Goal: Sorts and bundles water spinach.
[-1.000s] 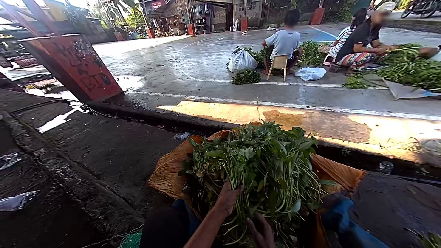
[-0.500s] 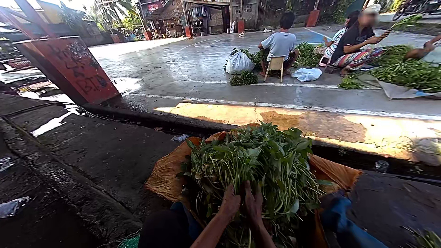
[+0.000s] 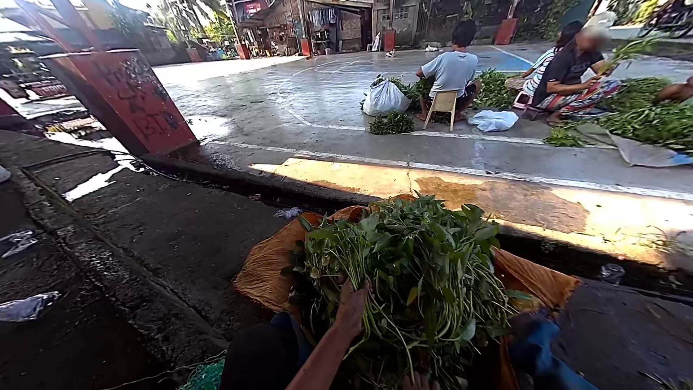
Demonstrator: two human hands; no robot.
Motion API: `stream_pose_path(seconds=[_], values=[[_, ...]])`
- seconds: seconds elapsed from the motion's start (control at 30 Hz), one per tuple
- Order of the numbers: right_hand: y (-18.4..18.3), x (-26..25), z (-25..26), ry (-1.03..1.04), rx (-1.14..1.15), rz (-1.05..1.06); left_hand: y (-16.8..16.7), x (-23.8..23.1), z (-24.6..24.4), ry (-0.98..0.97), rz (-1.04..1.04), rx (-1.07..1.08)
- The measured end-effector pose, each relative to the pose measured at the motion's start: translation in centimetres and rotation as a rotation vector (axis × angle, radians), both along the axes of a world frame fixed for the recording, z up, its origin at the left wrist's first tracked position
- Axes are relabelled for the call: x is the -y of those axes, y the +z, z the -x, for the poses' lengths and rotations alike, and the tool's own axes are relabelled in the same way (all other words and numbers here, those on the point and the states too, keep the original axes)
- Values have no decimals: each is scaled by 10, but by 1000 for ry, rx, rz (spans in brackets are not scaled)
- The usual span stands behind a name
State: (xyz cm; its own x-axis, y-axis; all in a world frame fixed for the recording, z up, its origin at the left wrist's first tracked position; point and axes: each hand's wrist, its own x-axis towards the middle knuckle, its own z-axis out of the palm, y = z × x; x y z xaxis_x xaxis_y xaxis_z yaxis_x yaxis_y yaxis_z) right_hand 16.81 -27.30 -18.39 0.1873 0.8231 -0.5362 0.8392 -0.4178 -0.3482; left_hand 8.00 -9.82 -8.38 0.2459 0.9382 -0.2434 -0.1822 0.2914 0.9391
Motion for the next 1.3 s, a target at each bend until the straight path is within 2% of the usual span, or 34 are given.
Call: stream_pose_path(seconds=[0.03, 0.1, 0.23, 0.3, 0.43, 0.53, 0.6, 0.67, 0.73, 0.83, 0.9, 0.97, 1.13, 1.3], values=[[4, 3, -9, 45, -4, 111, 0, 1, 0, -5, -13, -10], [25, 0, -22, 33, -28, 98, 2, 5, -1, -21, -20, -48], [60, -30, -20, -173, -111, -392, 0, 11, -6, -71, -19, -99], [63, -50, -16, -204, -206, -459, -1, 15, -6, -101, -3, -78], [41, -66, -18, -261, -495, -621, -1, 11, -3, -125, 42, -25], [33, -57, -25, -480, -883, -802, 2, 4, 2, -93, 150, -6], [35, -51, -34, -627, -1000, -919, 2, 0, 4, -48, 218, 22], [40, -49, -45, -709, -972, -971, 1, -3, 5, -20, 235, 24], [45, -50, -51, -705, -837, -944, 2, -3, 5, -38, 241, -7], [48, -52, -42, -507, -627, -780, 4, 3, 3, -197, 290, -86], [46, -54, -26, -382, -604, -684, 2, 8, 0, -281, 327, -106], [41, -55, -14, -388, -635, -661, -2, 9, -1, -288, 352, -93], [37, -51, -5, -454, -713, -632, -4, 6, 0, -227, 439, -9], [40, -23, 12, -365, -528, -637, 9, -10, 8, -8, 507, 58]])
